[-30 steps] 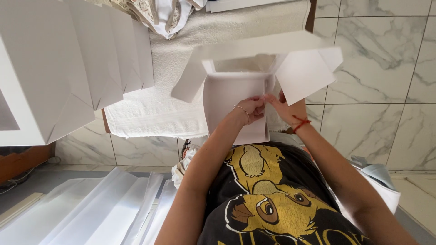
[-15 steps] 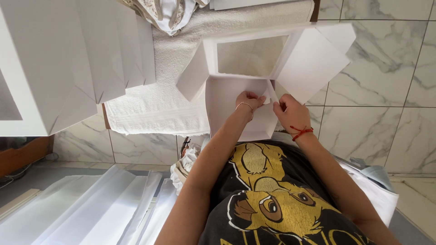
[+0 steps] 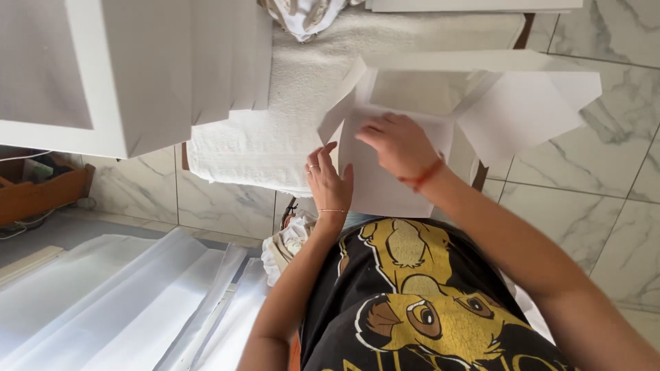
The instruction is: The person folds flat white paperboard blanks into small boxes with clear windows. They crease the panels, tuck flaps, and secure the sides, then place a finished box beside another completed one. The process is repeated for multiple units.
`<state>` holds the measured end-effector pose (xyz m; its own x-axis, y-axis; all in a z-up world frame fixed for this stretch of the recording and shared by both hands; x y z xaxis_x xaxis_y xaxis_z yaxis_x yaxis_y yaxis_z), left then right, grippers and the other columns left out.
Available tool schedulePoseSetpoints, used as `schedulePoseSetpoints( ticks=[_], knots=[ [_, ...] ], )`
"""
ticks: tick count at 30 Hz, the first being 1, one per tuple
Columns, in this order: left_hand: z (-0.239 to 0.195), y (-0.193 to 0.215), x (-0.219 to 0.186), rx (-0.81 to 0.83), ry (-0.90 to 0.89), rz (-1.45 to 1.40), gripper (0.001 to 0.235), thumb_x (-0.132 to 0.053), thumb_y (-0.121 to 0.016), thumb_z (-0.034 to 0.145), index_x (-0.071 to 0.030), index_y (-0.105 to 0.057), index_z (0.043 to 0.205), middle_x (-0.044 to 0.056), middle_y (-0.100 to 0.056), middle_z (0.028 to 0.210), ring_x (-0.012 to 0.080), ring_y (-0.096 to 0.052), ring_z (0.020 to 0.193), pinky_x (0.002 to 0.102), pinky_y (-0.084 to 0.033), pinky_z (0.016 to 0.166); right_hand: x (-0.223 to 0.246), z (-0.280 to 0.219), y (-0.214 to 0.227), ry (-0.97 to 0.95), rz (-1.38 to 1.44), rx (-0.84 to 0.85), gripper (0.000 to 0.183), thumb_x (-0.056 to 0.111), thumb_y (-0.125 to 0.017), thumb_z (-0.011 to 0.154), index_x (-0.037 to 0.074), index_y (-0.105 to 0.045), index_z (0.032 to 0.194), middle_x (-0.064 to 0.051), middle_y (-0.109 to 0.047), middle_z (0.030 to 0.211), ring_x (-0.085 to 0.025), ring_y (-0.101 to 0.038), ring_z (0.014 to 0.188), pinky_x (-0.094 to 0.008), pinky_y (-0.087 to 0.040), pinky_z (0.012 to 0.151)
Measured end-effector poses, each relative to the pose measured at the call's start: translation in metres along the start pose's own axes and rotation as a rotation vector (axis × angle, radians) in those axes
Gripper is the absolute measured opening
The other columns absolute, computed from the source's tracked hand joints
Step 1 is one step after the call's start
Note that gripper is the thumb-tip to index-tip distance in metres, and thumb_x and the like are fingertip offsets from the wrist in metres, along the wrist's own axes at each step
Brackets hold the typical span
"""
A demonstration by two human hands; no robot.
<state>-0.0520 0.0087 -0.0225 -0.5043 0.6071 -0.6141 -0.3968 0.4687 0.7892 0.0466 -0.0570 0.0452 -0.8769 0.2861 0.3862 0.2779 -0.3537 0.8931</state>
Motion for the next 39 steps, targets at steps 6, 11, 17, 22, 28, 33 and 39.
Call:
schedulePoseSetpoints(
  ticks=[6,11,17,22,28,33,39],
  knots=[
    [-0.005,-0.027,0.021,-0.004,-0.099,-0.074,0.033,0.002,-0.052,0.07,-0.02,-0.064,0.09,0.003,-0.05,0.078,0.0279,-0.056,0.071,0.039,-0.047,0.065,-0.023,0.03,-0.085,0.22,-0.277,0.064,0.006,0.014,-0.053,0.08,0.017,-0.052,0.074,0.004,-0.053,0.074,-0.016,-0.057,0.072,-0.026,-0.047,0.057],
    [-0.009,-0.014,0.006,-0.052,-0.163,0.09,0.028,-0.009,-0.053,0.079,-0.033,-0.063,0.091,-0.007,-0.05,0.079,0.0152,-0.058,0.074,0.029,-0.05,0.064,-0.029,0.014,-0.096,0.49,-0.334,0.051,0.014,0.008,-0.055,0.073,0.014,-0.049,0.062,0.002,-0.048,0.071,-0.018,-0.055,0.079,-0.025,-0.044,0.055],
    [-0.008,-0.028,0.011,-0.062,-0.135,0.14,0.023,-0.015,-0.054,0.078,-0.036,-0.059,0.088,-0.008,-0.044,0.071,0.0117,-0.058,0.063,0.027,-0.051,0.057,0.001,0.001,-0.101,0.624,-0.282,0.128,0.016,0.008,-0.056,0.069,0.016,-0.051,0.056,0.004,-0.045,0.067,-0.016,-0.053,0.074,-0.026,-0.044,0.052],
    [0.002,-0.026,0.013,-0.028,-0.011,0.096,0.011,-0.017,-0.057,0.075,-0.027,-0.053,0.075,-0.006,-0.043,0.069,0.0175,-0.059,0.058,0.031,-0.05,0.053,0.008,-0.01,-0.122,0.723,-0.432,0.136,0.026,0.009,-0.057,0.075,0.019,-0.053,0.051,0.005,-0.049,0.067,-0.012,-0.051,0.074,-0.025,-0.043,0.053],
    [0.013,-0.018,0.034,-0.041,0.171,-0.061,0.021,-0.015,-0.061,0.065,-0.027,-0.045,0.071,-0.01,-0.049,0.065,0.0121,-0.06,0.059,0.03,-0.05,0.053,0.022,0.002,-0.119,0.668,-0.257,0.319,0.014,0.022,-0.062,0.068,0.016,-0.059,0.056,0.004,-0.051,0.062,-0.016,-0.051,0.067,-0.028,-0.046,0.05],
    [0.015,-0.019,0.023,0.057,0.083,-0.161,0.031,-0.033,-0.07,0.061,-0.021,-0.045,0.075,-0.006,-0.05,0.072,0.0205,-0.06,0.065,0.038,-0.05,0.055,0.03,0.008,-0.066,0.489,-0.332,0.177,0.012,0.021,-0.059,0.071,0.019,-0.057,0.059,0.005,-0.052,0.065,-0.014,-0.053,0.064,-0.028,-0.043,0.049],
    [0.042,0.106,-0.039,-0.456,-0.139,-0.226,0.065,-0.037,-0.081,0.06,-0.013,-0.04,0.105,0.004,-0.043,0.105,0.0222,-0.049,0.096,0.042,-0.047,0.078,0.079,0.0,0.118,0.425,-0.253,-0.306,0.028,0.017,-0.062,0.08,0.017,-0.058,0.107,-0.001,-0.053,0.109,-0.016,-0.052,0.086,-0.036,-0.04,0.078]
  ],
)
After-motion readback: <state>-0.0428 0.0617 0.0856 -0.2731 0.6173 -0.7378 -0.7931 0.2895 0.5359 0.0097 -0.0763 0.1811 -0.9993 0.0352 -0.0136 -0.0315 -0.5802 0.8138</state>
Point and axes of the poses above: each hand's wrist, its own z-axis towards the middle knuckle, its own y-axis out of the back of the hand, x = y × z, the point moved 10 cm from there along z, towards the middle knuckle
